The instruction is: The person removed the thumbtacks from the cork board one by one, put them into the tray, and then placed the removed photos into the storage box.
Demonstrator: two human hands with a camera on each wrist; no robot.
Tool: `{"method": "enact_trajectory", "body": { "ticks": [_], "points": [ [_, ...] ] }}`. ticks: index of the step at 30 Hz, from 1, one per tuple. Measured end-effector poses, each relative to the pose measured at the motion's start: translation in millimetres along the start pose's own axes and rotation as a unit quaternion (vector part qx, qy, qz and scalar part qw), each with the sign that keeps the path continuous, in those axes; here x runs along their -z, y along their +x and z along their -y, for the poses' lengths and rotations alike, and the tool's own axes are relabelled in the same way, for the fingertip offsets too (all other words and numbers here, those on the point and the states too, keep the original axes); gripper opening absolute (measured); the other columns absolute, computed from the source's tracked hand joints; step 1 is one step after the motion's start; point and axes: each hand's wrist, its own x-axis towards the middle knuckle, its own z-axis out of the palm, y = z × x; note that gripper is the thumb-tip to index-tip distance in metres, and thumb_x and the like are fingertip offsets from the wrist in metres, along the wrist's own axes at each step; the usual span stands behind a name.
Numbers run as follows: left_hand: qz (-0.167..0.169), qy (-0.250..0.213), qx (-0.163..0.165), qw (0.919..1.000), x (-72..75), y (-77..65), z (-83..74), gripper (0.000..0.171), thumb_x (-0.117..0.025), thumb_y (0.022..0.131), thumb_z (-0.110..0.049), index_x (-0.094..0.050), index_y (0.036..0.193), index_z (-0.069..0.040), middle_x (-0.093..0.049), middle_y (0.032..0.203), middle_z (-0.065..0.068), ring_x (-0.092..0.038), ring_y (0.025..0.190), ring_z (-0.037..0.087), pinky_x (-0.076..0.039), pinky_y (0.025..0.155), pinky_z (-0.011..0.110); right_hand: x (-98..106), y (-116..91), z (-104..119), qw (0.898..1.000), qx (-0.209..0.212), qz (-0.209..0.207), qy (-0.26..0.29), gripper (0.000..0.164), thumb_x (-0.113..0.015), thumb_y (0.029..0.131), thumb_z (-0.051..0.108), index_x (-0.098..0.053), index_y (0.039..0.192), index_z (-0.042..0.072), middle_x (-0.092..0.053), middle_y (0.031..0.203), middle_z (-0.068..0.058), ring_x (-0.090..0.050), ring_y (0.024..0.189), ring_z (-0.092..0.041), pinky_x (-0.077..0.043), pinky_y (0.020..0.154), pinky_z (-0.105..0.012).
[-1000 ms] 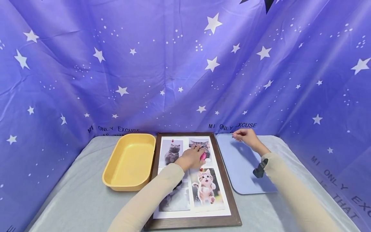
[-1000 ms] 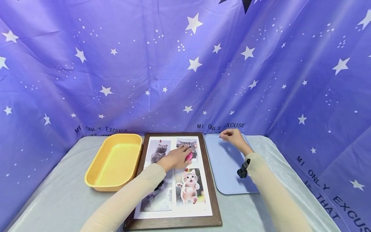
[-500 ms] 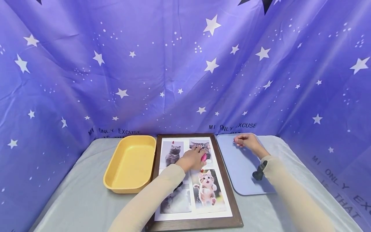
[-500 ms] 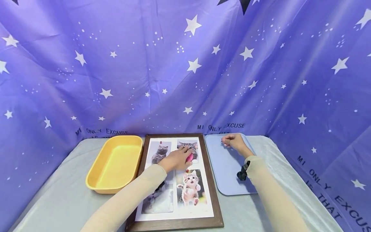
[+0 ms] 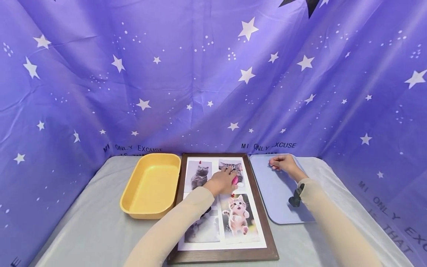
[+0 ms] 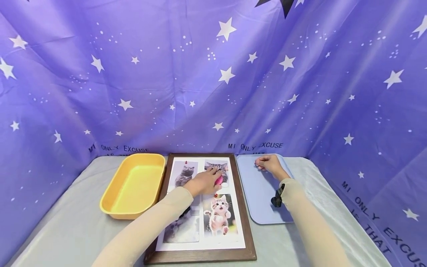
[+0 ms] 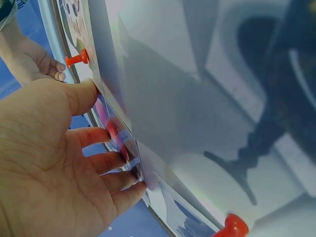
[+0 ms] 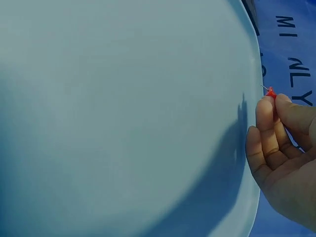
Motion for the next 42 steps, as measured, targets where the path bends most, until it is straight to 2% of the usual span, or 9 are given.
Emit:
{"method": "enact_trajectory", "body": {
  "ticks": [8,20,25,35,42],
  "points": [
    [0.000,0.003,0.006,1.0000,-0.5,1.2,1.5,0.066,-0.051,0.104,-0.047,-0.034,0.160,-0.019,-0.027,0.169,0.010,-0.028,0.155,0.033,-0.038,0.122,0.039,-5.7,1.2,5.0,1.000,0.007,0.006,-0.007,0.035,-0.063,0.100,0.004,-0.060,0.122,-0.022,-0.074,0.080,0.004,-0.065,0.064,-0.002,-0.054,0.058,-0.019],
    [0.000,-0.001,0.014,0.9999,-2.6,5.2,0.6,0.067,-0.051,0.103,-0.049,-0.032,0.161,-0.021,-0.025,0.169,0.008,-0.025,0.156,0.032,-0.035,0.123,0.038,-4.1,8.9,-2.4,0.999,0.002,0.003,-0.039,0.030,-0.063,0.100,0.005,-0.063,0.115,-0.022,-0.070,0.073,0.009,-0.062,0.064,0.000,-0.052,0.058,-0.017],
    [0.002,-0.006,0.013,0.9999,-5.0,4.2,0.8,0.067,-0.050,0.103,-0.049,-0.033,0.161,-0.021,-0.025,0.170,0.007,-0.025,0.156,0.032,-0.034,0.124,0.038,-6.4,8.3,-3.2,0.998,0.001,-0.004,-0.066,0.028,-0.063,0.099,0.004,-0.065,0.110,-0.021,-0.068,0.070,0.008,-0.059,0.064,0.000,-0.050,0.058,-0.017],
    [-0.002,-0.006,0.012,0.9999,-3.8,2.0,-0.2,0.066,-0.050,0.103,-0.050,-0.033,0.161,-0.021,-0.026,0.169,0.007,-0.025,0.156,0.032,-0.034,0.124,0.038,-8.2,8.0,-2.4,0.997,0.003,-0.004,-0.073,0.028,-0.064,0.098,0.004,-0.066,0.110,-0.021,-0.069,0.069,0.008,-0.058,0.064,-0.001,-0.051,0.058,-0.017],
    [0.006,-0.008,0.012,0.9999,-1.9,0.3,-0.1,0.066,-0.049,0.104,-0.049,-0.031,0.162,-0.020,-0.024,0.170,0.008,-0.023,0.157,0.031,-0.033,0.125,0.039,-8.8,9.7,-4.5,0.996,0.014,-0.011,-0.086,0.028,-0.066,0.097,0.004,-0.068,0.108,-0.021,-0.071,0.070,0.004,-0.058,0.063,-0.001,-0.051,0.058,-0.017]
  ]
}}
